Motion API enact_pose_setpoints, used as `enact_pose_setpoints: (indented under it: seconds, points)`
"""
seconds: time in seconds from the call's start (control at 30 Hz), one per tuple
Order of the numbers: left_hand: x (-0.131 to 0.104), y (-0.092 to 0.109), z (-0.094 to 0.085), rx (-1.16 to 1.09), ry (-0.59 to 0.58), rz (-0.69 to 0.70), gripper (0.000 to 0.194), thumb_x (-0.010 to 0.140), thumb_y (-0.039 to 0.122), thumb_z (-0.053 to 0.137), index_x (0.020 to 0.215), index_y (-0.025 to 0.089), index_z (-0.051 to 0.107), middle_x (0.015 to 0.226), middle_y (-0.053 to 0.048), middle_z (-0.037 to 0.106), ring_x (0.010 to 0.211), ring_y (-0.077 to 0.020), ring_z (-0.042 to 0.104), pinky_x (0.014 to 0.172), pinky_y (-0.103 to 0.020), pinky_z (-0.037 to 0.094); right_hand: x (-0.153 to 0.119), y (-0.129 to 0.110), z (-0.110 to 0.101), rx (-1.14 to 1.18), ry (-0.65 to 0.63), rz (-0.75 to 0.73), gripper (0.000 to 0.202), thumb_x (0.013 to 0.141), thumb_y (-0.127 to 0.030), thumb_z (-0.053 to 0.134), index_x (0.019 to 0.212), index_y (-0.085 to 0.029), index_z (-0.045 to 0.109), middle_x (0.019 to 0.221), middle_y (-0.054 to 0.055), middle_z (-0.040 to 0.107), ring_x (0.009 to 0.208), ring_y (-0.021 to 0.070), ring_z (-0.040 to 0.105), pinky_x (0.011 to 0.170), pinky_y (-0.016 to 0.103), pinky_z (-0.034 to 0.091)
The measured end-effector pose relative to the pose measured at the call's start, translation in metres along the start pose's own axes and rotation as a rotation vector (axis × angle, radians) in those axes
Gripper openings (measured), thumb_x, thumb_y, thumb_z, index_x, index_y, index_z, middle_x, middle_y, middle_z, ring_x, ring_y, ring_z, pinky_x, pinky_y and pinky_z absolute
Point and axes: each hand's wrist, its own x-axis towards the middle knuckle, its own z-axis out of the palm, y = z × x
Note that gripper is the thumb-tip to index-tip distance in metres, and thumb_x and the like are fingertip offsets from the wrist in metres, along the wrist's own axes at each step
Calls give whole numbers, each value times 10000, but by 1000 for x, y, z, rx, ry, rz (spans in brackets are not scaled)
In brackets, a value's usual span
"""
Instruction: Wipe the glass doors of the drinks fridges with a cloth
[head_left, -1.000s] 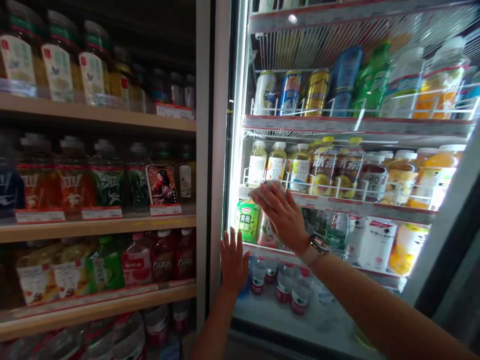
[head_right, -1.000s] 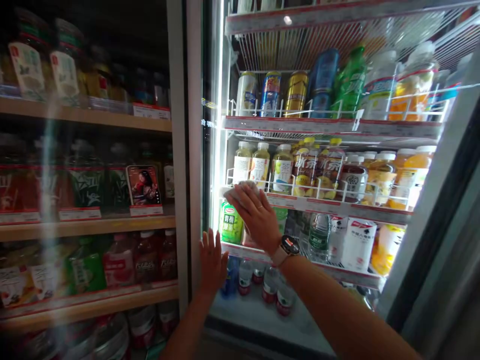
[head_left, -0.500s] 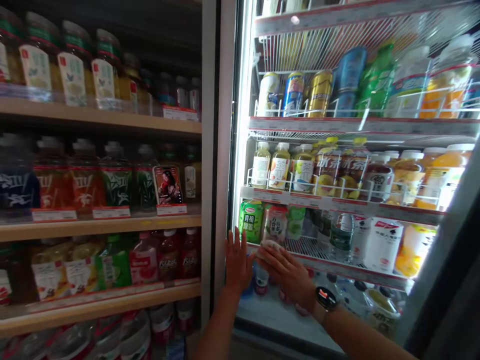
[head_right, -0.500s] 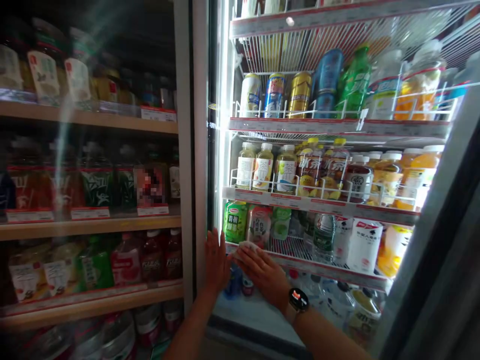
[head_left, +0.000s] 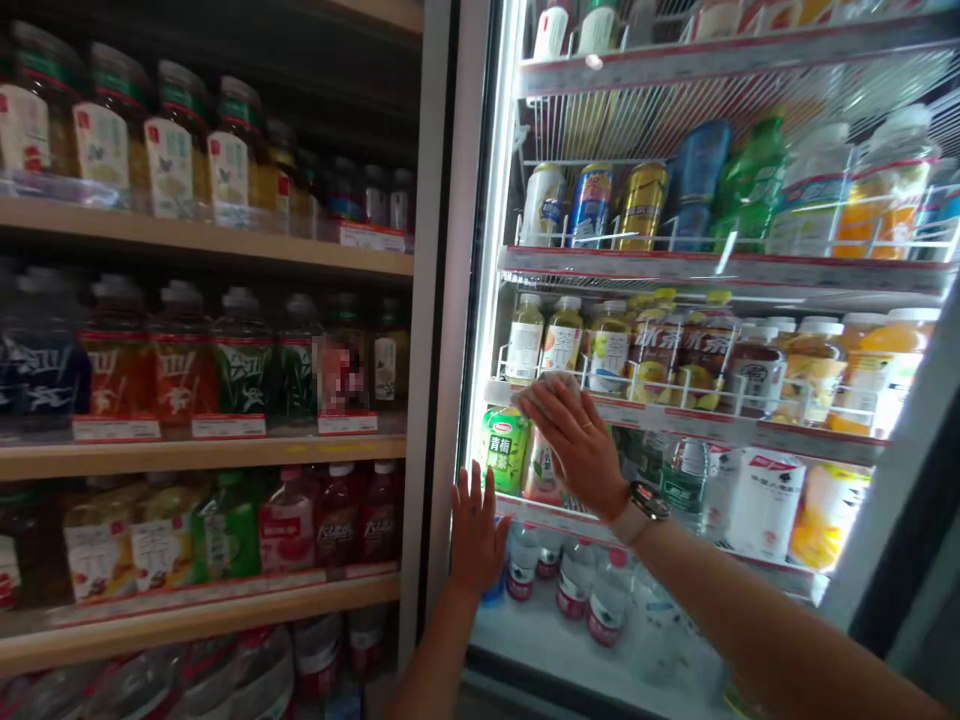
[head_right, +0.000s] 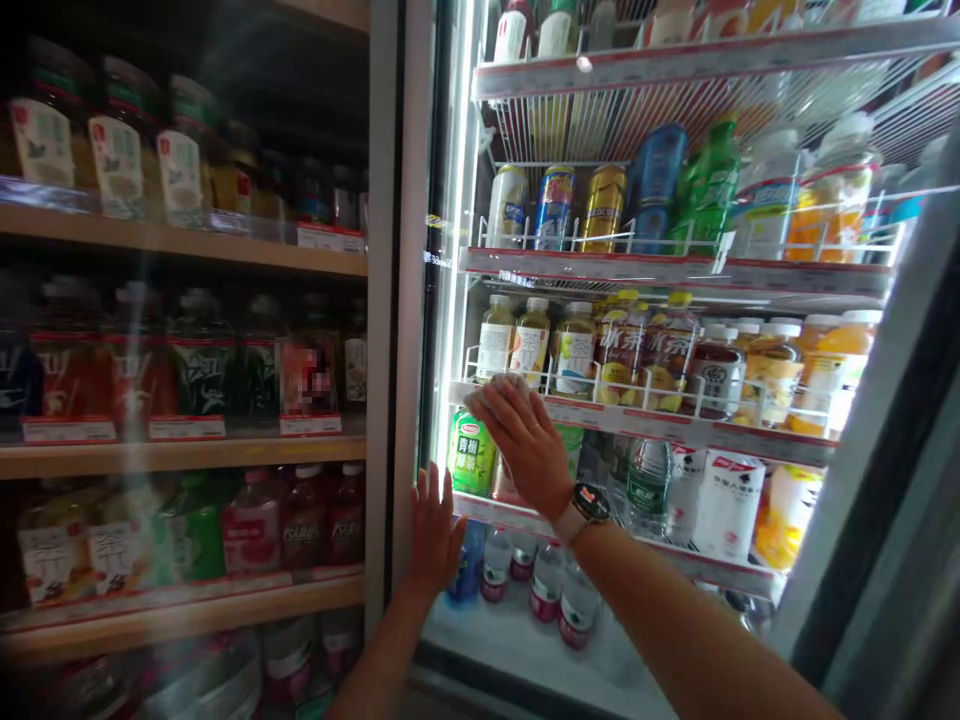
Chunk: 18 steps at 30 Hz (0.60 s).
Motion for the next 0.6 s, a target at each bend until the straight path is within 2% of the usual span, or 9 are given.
enact_pose_setpoints:
  seconds: [0.07, 0.17, 0.27, 0.37, 0.47, 0.6]
  points:
    - [0, 0, -1, -19, -7, 0, 622, 1010, 424, 211, 1544, 186, -1, 1625, -126, 81, 1494, -275, -15, 1196, -536, 162, -19, -13, 6, 13, -52, -63, 627, 920, -118, 431, 1515, -241, 277, 1539, 33, 390, 1467, 222, 254, 1211, 461, 258]
    - [-1, -1, -1, -42, -11, 4, 641, 1002, 472, 173, 1543, 183, -14, 1622, -131, 101, 1494, -279, -11, 1195, -546, 157, -64, -36, 16, 32, -98, -186, 572, 915, -92, 409, 1473, -215, 377, 1508, 18, 442, 1431, 197, 330, 1193, 402, 303]
    - [-2, -2, 0, -48, -8, 4, 636, 1005, 461, 182, 1543, 177, -2, 1620, -131, 103, 1493, -278, -9, 1198, -540, 146, -110, -54, 23, 64, -116, -251, 568, 893, -46, 391, 1438, -201, 432, 1479, 16, 481, 1384, 177, 400, 1143, 369, 379]
    - [-1, -1, 0, -46, 6, 6, 628, 1009, 416, 241, 1543, 189, 2, 1618, -126, 103, 1493, -277, 11, 1198, -537, 160, -137, -62, 24, 86, -184, -287, 544, 906, -74, 410, 1433, -205, 439, 1479, 8, 482, 1354, 166, 437, 1083, 336, 440]
    - [0, 0, 2, -27, 18, 5, 633, 1007, 355, 294, 1541, 201, -11, 1617, -123, 95, 1492, -279, 26, 1194, -540, 177, -133, -55, 20, 86, -180, -331, 500, 930, -110, 430, 1413, -233, 466, 1475, -6, 487, 1348, 157, 445, 1081, 327, 440]
    - [1, 1, 4, 4, 33, -8, 638, 1005, 322, 322, 1541, 193, 0, 1617, -129, 77, 1491, -282, 18, 1194, -552, 178, -83, -25, 9, 38, -132, -314, 475, 940, -130, 465, 1402, -239, 475, 1463, 10, 501, 1391, 159, 397, 1150, 364, 366]
